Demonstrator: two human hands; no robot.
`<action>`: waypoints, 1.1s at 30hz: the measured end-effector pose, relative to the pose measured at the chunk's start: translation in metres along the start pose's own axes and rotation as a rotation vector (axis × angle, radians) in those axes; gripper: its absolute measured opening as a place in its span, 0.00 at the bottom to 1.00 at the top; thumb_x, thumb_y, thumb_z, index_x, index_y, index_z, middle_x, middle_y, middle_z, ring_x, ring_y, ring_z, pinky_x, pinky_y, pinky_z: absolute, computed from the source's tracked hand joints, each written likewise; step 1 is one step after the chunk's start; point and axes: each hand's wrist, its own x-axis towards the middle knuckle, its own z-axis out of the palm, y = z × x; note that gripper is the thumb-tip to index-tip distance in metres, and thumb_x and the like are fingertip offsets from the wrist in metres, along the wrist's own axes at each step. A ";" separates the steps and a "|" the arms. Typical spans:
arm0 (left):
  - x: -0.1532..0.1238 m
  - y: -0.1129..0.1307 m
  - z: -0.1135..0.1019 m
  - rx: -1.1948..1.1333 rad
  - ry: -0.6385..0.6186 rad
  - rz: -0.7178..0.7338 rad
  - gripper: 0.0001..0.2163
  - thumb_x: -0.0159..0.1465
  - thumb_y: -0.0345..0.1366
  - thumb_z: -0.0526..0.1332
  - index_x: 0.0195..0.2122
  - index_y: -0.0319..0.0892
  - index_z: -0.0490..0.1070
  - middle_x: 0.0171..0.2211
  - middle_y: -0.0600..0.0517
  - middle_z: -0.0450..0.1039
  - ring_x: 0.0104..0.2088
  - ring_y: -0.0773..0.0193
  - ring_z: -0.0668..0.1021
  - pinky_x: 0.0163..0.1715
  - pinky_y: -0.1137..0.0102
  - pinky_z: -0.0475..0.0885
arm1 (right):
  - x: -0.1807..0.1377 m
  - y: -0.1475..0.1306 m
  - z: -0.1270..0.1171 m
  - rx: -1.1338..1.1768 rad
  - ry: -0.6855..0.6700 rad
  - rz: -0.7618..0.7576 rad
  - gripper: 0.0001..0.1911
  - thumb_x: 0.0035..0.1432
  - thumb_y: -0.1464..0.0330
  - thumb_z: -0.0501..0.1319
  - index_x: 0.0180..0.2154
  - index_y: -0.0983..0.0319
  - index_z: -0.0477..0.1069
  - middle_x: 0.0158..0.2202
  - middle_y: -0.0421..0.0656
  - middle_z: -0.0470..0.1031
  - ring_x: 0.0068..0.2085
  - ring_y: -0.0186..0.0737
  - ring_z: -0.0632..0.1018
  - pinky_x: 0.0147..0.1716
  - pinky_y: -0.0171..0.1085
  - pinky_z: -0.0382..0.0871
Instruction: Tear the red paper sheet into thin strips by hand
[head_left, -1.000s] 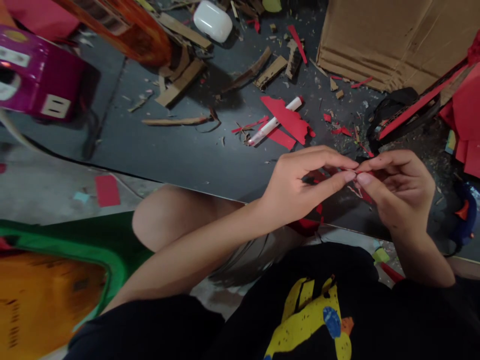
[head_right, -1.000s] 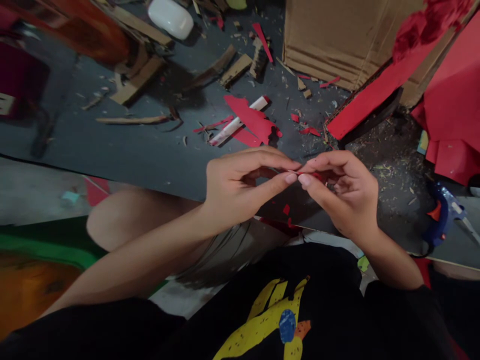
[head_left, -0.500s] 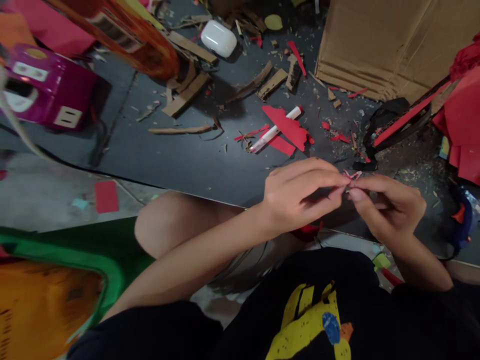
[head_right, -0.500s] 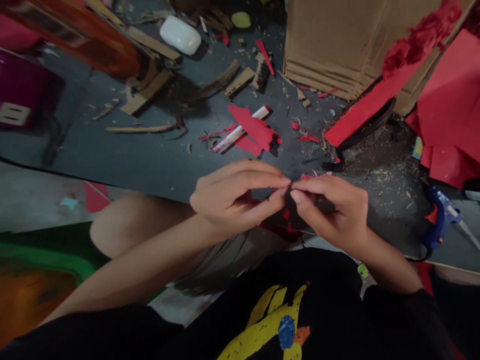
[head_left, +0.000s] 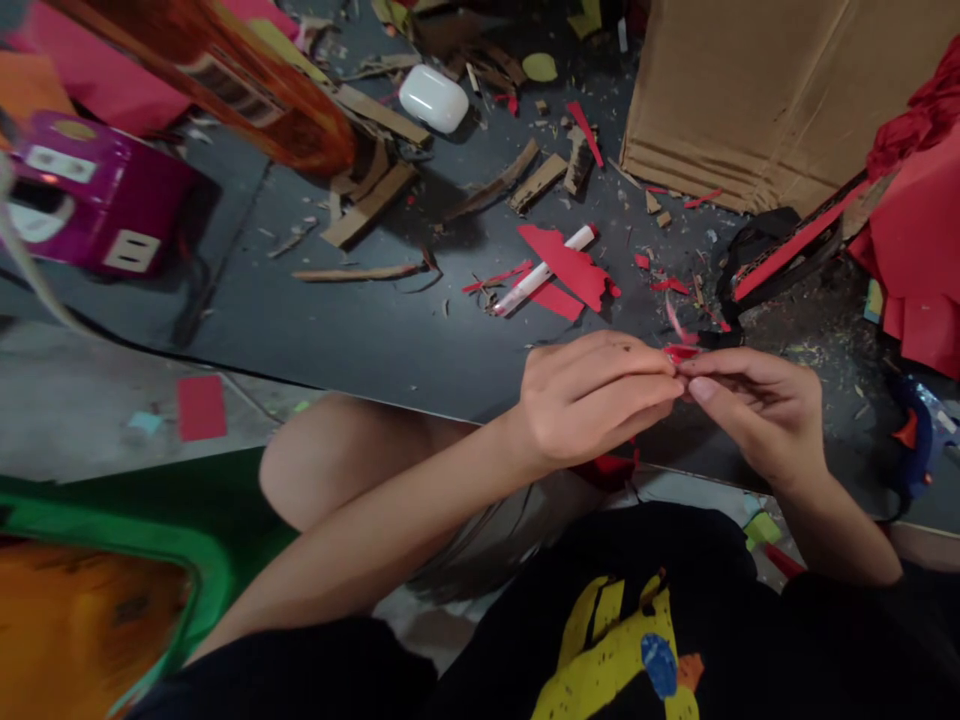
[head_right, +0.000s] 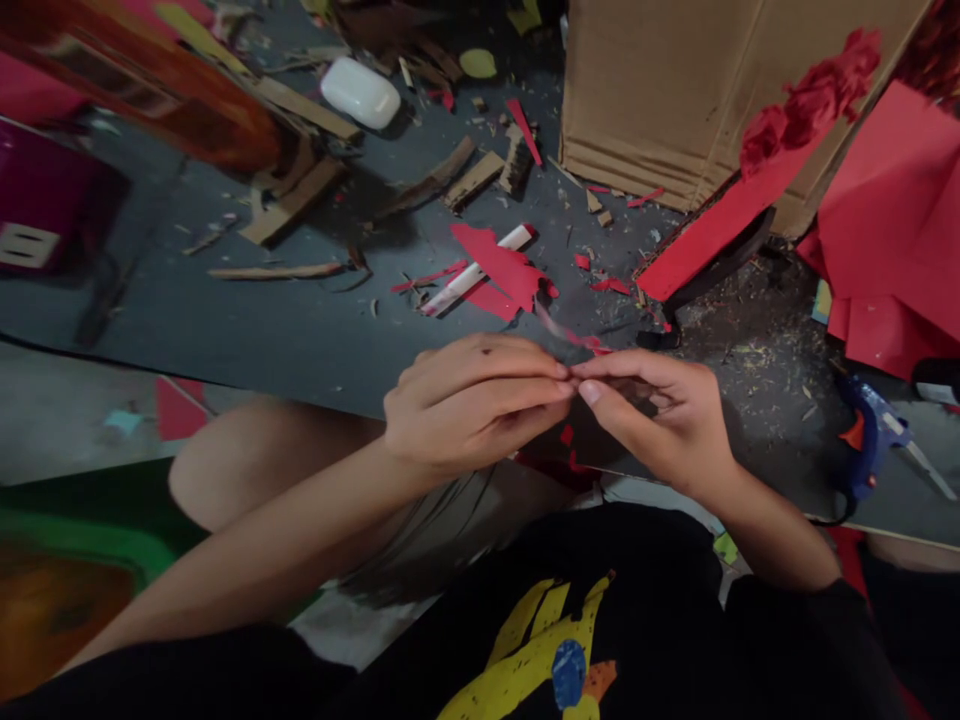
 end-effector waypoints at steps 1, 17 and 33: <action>0.000 0.000 0.000 -0.002 0.010 0.015 0.05 0.60 0.28 0.66 0.35 0.43 0.71 0.33 0.53 0.80 0.33 0.67 0.81 0.34 0.74 0.78 | -0.001 0.000 0.000 -0.002 -0.001 -0.011 0.07 0.53 0.75 0.66 0.34 0.57 0.78 0.33 0.37 0.83 0.34 0.33 0.83 0.36 0.31 0.80; 0.009 -0.013 0.009 0.003 -0.438 -0.787 0.09 0.63 0.39 0.58 0.37 0.40 0.75 0.34 0.50 0.79 0.29 0.65 0.77 0.26 0.72 0.66 | 0.013 0.018 -0.028 -0.852 -0.119 -0.059 0.12 0.56 0.58 0.64 0.35 0.61 0.75 0.31 0.43 0.78 0.27 0.36 0.76 0.27 0.36 0.67; 0.015 -0.019 -0.009 -0.160 -0.777 -0.747 0.11 0.59 0.43 0.64 0.38 0.42 0.77 0.32 0.52 0.80 0.31 0.64 0.79 0.28 0.74 0.66 | 0.008 0.018 -0.018 -0.637 -0.430 -0.032 0.03 0.56 0.72 0.62 0.35 0.59 0.74 0.30 0.39 0.78 0.29 0.33 0.77 0.29 0.32 0.69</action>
